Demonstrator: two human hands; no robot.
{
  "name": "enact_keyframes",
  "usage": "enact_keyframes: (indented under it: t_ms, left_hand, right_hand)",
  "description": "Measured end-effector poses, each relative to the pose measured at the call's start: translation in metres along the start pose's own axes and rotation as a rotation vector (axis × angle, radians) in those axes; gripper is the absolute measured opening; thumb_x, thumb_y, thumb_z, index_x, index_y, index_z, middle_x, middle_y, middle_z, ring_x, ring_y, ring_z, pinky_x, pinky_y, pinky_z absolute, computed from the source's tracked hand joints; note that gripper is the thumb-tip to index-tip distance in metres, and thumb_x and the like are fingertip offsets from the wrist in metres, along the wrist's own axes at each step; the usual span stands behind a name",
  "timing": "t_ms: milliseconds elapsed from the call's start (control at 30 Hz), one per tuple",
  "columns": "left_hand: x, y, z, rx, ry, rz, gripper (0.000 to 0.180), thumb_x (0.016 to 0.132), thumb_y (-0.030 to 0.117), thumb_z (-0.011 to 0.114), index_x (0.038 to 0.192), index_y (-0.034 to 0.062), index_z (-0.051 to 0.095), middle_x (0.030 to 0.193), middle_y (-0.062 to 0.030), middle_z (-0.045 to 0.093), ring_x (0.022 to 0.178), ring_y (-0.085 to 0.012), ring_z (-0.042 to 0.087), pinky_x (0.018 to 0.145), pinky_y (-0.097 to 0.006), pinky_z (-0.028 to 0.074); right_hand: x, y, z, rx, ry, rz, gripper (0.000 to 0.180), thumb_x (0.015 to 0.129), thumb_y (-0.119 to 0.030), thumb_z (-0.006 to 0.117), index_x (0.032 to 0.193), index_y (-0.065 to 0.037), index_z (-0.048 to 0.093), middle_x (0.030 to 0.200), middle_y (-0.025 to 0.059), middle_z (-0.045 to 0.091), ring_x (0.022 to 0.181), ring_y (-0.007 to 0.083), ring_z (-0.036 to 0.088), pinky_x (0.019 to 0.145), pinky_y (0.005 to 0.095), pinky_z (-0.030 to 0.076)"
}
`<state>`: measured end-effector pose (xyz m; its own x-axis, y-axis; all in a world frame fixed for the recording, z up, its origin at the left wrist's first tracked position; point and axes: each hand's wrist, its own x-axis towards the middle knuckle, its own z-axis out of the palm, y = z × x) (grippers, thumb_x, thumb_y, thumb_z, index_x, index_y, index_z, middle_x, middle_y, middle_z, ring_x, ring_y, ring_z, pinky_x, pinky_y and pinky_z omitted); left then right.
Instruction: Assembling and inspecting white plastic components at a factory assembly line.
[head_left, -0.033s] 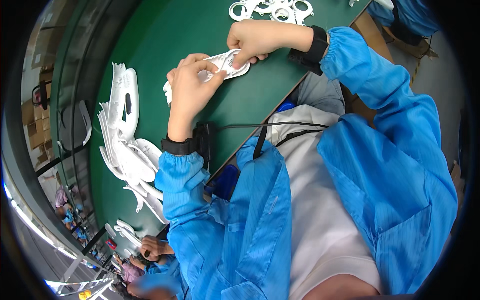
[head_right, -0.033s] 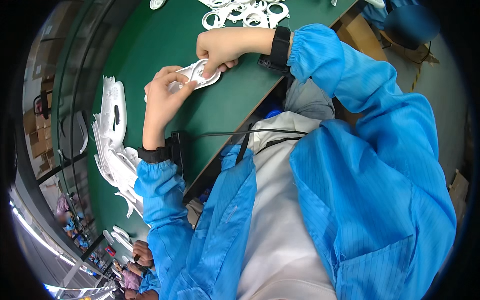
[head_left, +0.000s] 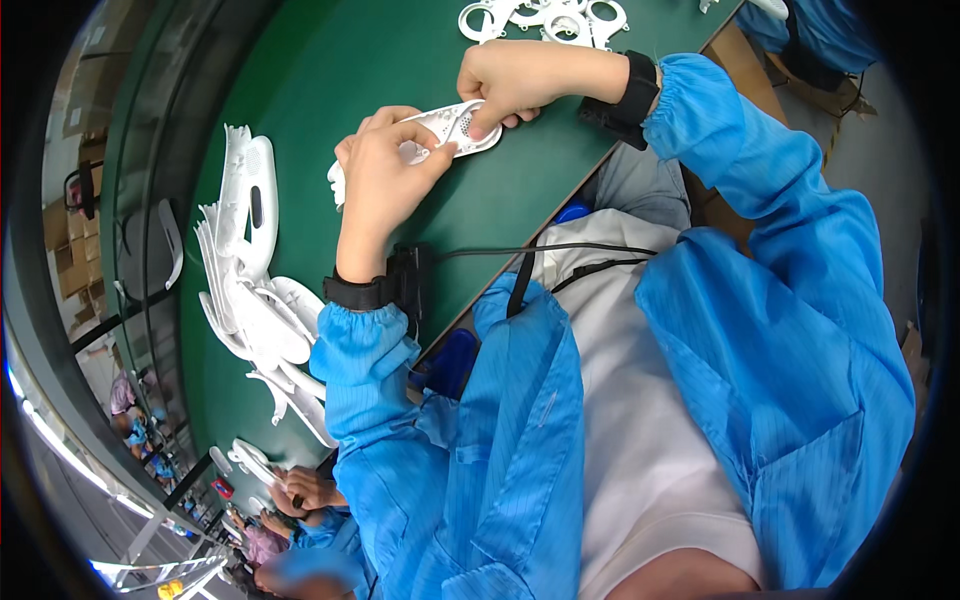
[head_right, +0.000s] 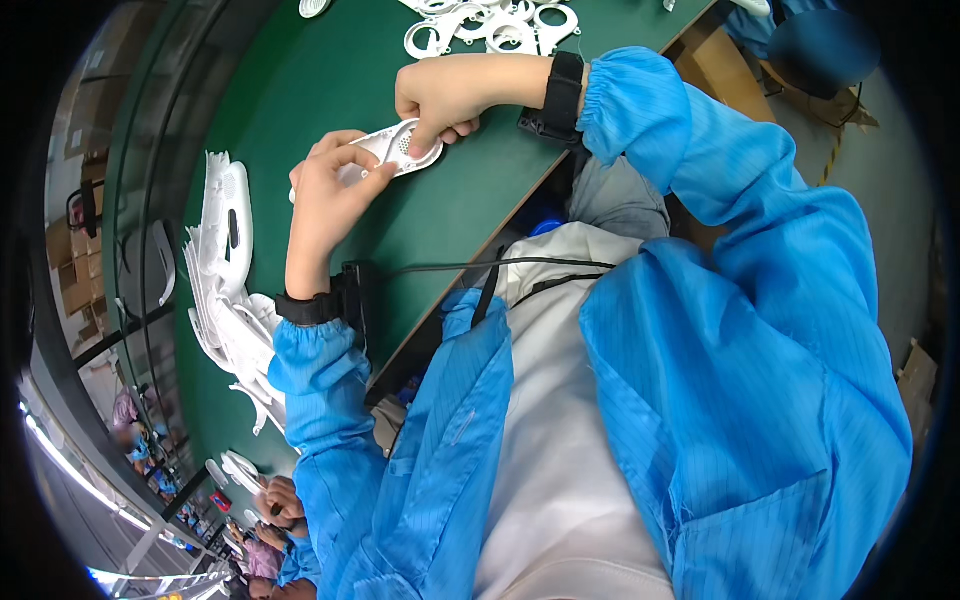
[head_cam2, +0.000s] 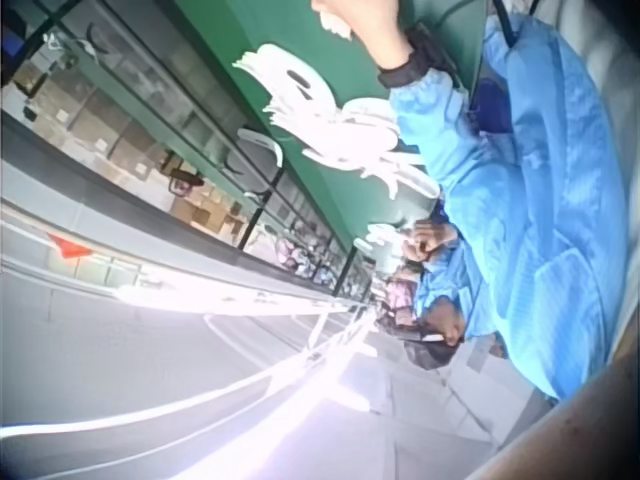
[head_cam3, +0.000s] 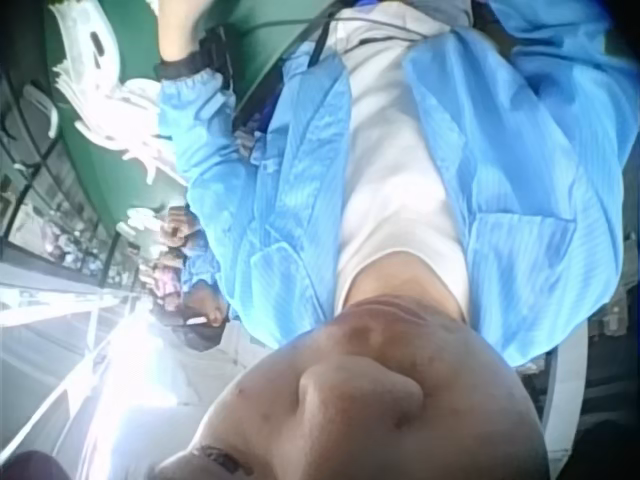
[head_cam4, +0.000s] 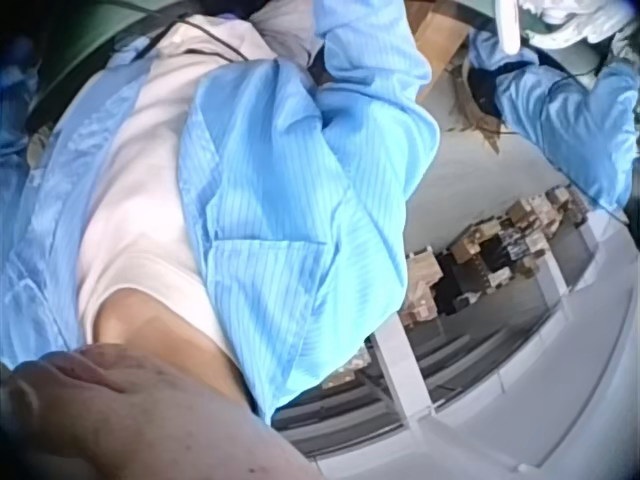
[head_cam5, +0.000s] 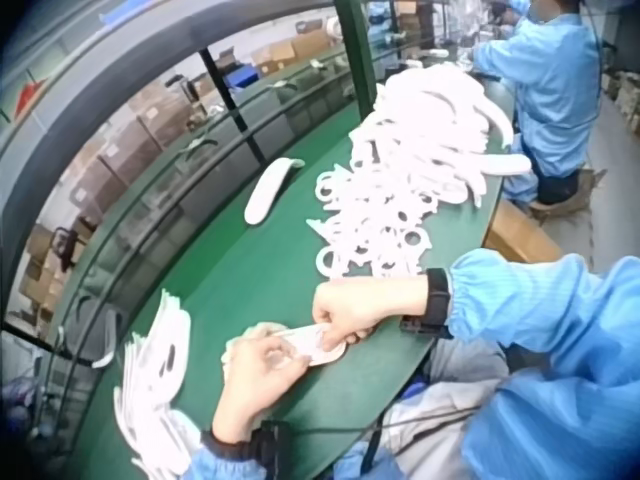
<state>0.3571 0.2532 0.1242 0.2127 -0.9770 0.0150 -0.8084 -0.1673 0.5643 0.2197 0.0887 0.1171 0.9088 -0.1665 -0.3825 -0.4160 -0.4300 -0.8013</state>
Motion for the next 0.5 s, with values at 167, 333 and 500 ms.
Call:
enact_keyframes:
  t_ms: [167,333,500]
  left_hand:
    - [0.002,0.006,0.0,0.065,-0.015,0.055,0.019,0.071,0.022,0.072,0.07,0.0036,0.065,0.105,-0.0085,0.065,0.102,-0.0258,0.056,0.095,-0.037,0.03]
    - [0.001,-0.002,0.004,-0.001,-0.023,0.088,0.017,0.068,0.023,0.072,0.07,0.0063,0.066,0.104,-0.0049,0.064,0.102,-0.0238,0.053,0.091,-0.038,0.025]
    - [0.001,0.006,0.0,0.081,-0.064,0.092,0.016,0.068,0.019,0.072,0.076,0.0063,0.066,0.104,-0.0058,0.062,0.099,-0.0248,0.054,0.087,-0.038,0.027]
  right_hand:
    - [-0.006,-0.004,-0.001,-0.159,0.013,-0.052,0.03,0.069,-0.023,0.074,0.061,0.0,0.057,0.057,0.01,0.06,0.044,0.0194,0.056,0.042,0.0315,0.045]
    - [-0.004,0.0,0.007,-0.524,0.269,-0.396,0.032,0.06,-0.026,0.075,0.074,-0.002,0.06,0.063,0.0146,0.062,0.057,0.0285,0.062,0.048,0.0384,0.048]
    - [0.0,-0.006,0.012,-0.625,0.262,-0.336,0.046,0.057,-0.027,0.074,0.093,-0.003,0.058,0.066,0.015,0.063,0.064,0.0315,0.064,0.051,0.0411,0.05]
